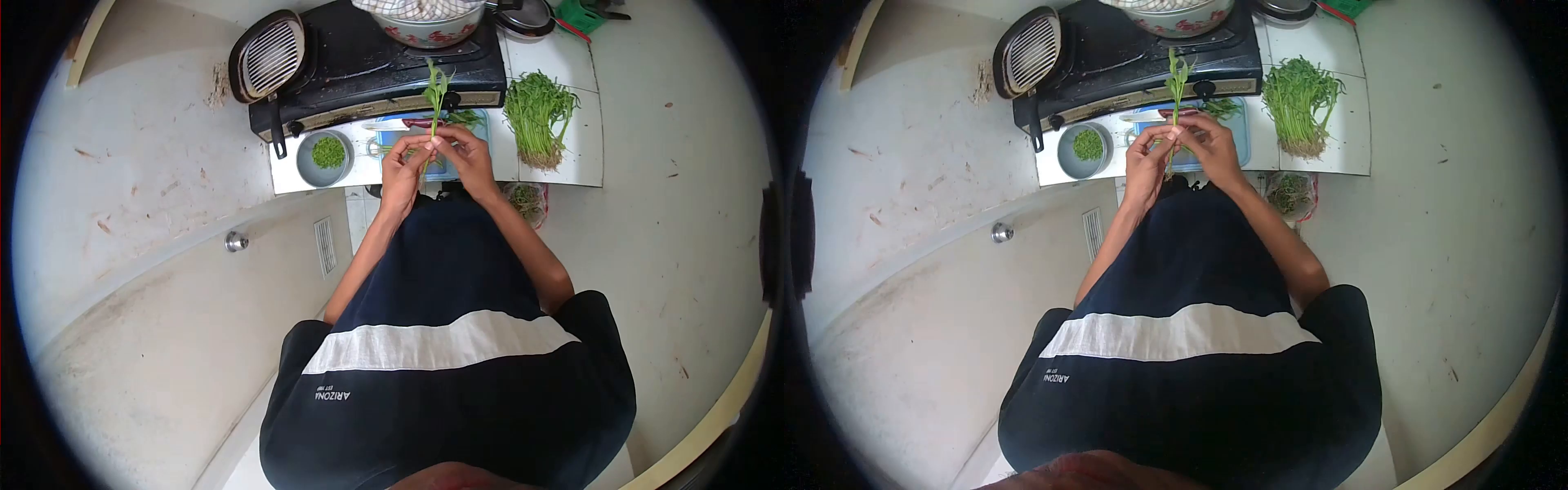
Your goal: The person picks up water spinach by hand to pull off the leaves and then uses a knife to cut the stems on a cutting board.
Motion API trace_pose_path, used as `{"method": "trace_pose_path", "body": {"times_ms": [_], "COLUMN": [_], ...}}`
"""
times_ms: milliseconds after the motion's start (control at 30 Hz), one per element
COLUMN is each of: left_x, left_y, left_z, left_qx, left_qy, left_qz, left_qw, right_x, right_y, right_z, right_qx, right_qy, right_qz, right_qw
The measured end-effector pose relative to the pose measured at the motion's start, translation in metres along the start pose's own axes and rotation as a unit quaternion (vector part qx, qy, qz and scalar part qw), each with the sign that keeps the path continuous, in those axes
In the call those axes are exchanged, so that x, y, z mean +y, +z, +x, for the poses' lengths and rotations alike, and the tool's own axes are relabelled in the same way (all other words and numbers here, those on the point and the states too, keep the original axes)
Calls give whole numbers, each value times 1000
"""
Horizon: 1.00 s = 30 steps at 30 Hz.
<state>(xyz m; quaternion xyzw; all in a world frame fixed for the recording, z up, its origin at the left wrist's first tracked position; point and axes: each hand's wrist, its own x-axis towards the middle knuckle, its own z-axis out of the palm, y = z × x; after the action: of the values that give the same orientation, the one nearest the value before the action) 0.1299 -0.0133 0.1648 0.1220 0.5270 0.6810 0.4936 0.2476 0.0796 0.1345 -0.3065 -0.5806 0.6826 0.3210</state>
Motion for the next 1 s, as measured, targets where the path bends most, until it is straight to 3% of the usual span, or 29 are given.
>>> {"method": "trace_pose_path", "body": {"times_ms": [200,300,367,467,1000], "left_x": [-7,-11,-14,-15,-16], "left_y": [11,16,18,22,18], "left_z": [0,1,2,1,-4], "left_qx": [-35,-38,-42,-39,5], "left_qy": [-13,-16,-18,-23,-50], "left_qz": [32,36,16,23,-22], "left_qw": [999,999,999,999,999], "right_x": [-1,-7,-11,-15,0], "right_y": [-4,-10,-12,-14,-7], "right_z": [-13,-15,-18,-21,-22], "right_qx": [70,97,126,144,121], "right_qy": [-13,-21,-44,-84,-105], "right_qz": [72,13,-97,-106,-120], "right_qw": [995,995,986,980,980]}}
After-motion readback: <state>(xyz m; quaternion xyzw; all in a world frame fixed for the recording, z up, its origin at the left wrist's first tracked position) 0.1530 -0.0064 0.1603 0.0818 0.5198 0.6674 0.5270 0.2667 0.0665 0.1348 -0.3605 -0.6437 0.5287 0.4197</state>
